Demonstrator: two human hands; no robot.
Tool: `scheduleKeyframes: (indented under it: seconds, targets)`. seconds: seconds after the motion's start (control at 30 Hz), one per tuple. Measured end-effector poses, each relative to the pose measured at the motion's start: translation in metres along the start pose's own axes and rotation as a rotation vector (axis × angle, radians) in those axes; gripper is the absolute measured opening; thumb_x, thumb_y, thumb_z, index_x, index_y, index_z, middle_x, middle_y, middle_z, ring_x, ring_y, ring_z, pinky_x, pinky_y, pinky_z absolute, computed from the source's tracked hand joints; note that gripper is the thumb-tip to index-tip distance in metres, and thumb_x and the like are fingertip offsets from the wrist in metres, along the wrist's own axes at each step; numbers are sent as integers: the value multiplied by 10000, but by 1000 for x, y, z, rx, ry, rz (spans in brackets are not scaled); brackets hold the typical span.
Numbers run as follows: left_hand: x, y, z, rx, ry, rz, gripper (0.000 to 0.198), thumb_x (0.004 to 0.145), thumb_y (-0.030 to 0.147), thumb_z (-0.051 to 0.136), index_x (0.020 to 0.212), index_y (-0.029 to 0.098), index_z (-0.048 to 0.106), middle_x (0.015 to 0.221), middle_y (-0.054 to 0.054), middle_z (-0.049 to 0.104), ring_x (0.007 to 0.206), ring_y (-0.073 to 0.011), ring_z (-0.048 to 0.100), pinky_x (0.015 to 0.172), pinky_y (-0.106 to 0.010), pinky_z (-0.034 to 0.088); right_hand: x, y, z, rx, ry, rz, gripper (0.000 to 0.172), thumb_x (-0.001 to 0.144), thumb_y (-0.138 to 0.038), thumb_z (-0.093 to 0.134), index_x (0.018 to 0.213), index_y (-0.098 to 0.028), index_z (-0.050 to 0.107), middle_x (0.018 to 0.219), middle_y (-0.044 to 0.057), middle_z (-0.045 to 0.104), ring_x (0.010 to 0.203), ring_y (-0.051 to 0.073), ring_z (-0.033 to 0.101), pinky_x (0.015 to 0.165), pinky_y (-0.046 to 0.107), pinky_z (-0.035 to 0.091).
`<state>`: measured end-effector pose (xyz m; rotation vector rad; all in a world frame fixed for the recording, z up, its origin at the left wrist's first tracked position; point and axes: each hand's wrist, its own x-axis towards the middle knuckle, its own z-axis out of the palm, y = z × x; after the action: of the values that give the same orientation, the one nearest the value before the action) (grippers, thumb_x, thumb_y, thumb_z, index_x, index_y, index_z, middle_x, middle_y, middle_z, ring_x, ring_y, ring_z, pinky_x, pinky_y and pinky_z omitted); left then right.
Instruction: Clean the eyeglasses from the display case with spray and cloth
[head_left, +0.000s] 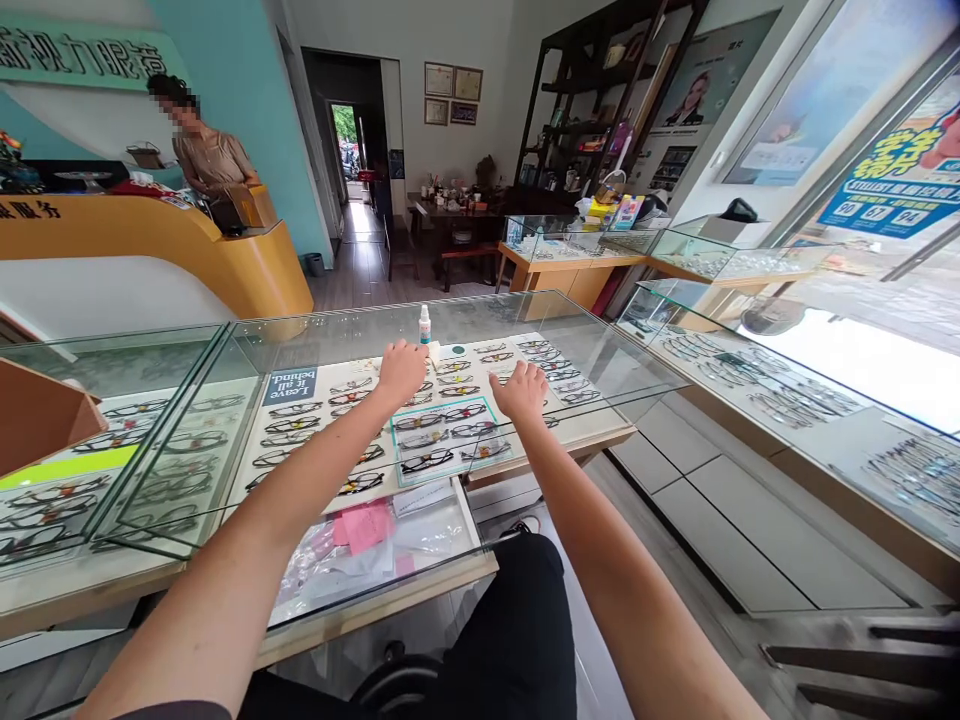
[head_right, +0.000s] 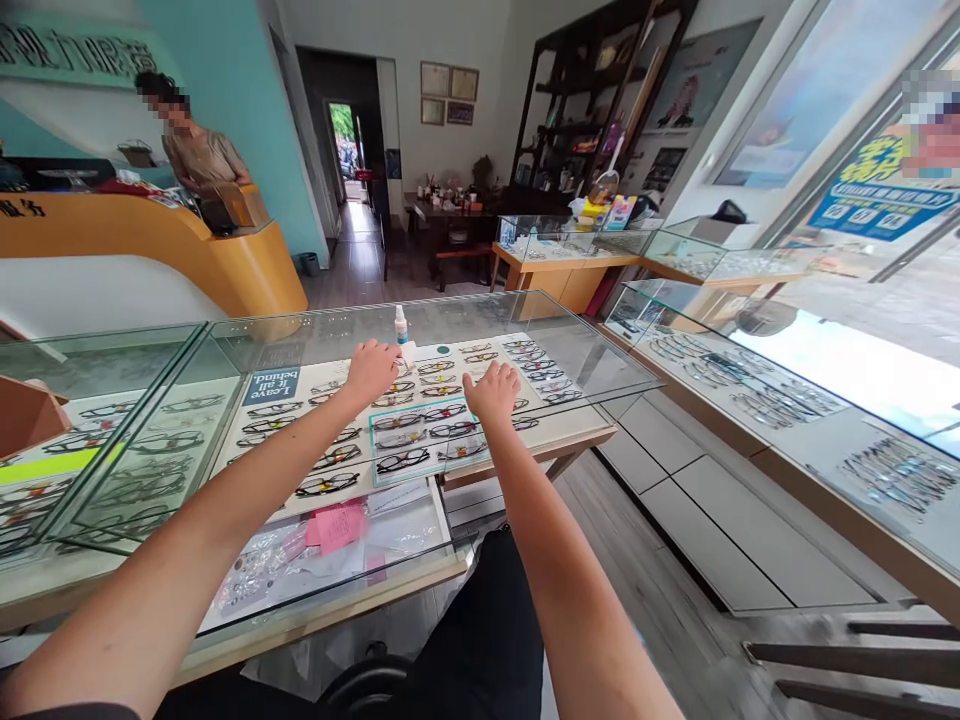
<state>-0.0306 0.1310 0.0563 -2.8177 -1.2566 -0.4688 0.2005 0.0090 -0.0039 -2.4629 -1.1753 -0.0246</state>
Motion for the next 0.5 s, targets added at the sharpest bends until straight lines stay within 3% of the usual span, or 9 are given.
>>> scheduleKeyframes:
  seconds: [0.1, 0.23, 0.3, 0.37, 0.43, 0.5]
  targets:
    - [-38, -18, -29, 4, 65, -7, 366, 1061, 168, 442, 1240, 193, 759, 1219, -156, 783, 1230, -353, 617, 1028, -485, 427, 1, 1, 0, -5, -15, -4, 875, 1076, -650, 412, 1674, -10, 431, 1734, 325, 441, 1634, 493, 341, 1322, 594, 275]
    - [-119, -79, -73, 97, 196, -47, 306, 1037, 274, 481, 1149, 220, 761, 1109, -109, 794, 1118, -324, 653, 970, -447, 461, 2, 2, 2, -10, -23, -10, 887, 1079, -660, 393, 1679, -7, 425, 1743, 328, 428, 1631, 497, 339, 1319, 593, 279]
    - [-161, -117, -91, 155, 186, -162, 304, 1012, 327, 487, 1118, 232, 756, 1097, -90, 795, 1090, -318, 657, 974, -435, 483, 3, 3, 3, -11, -23, -13, 891, 1077, -665, 395, 1681, -10, 426, 1744, 323, 432, 1626, 490, 345, 1318, 588, 281]
    - [-197, -145, -103, 164, 87, -248, 309, 969, 398, 509, 1083, 247, 753, 1129, -74, 791, 1084, -311, 661, 991, -434, 509, 4, 4, 5, -13, -23, -15, 897, 1073, -674, 402, 1684, -18, 429, 1748, 313, 435, 1623, 484, 348, 1324, 585, 277]
    - [-223, -151, -109, 147, 128, -311, 357, 934, 468, 528, 1114, 254, 750, 1246, -92, 754, 1176, -330, 659, 1043, -465, 518, 7, 5, 9, -18, -22, -3, 903, 1072, -688, 395, 1680, -22, 441, 1743, 313, 440, 1619, 485, 351, 1330, 596, 266]
    - [-239, -131, -110, 30, 196, -262, 333, 958, 504, 513, 1038, 252, 715, 1185, -93, 749, 1195, -320, 668, 1082, -454, 510, 10, 5, 12, -29, -20, 39, 926, 1075, -703, 365, 1677, -3, 439, 1749, 340, 417, 1629, 508, 333, 1331, 637, 249]
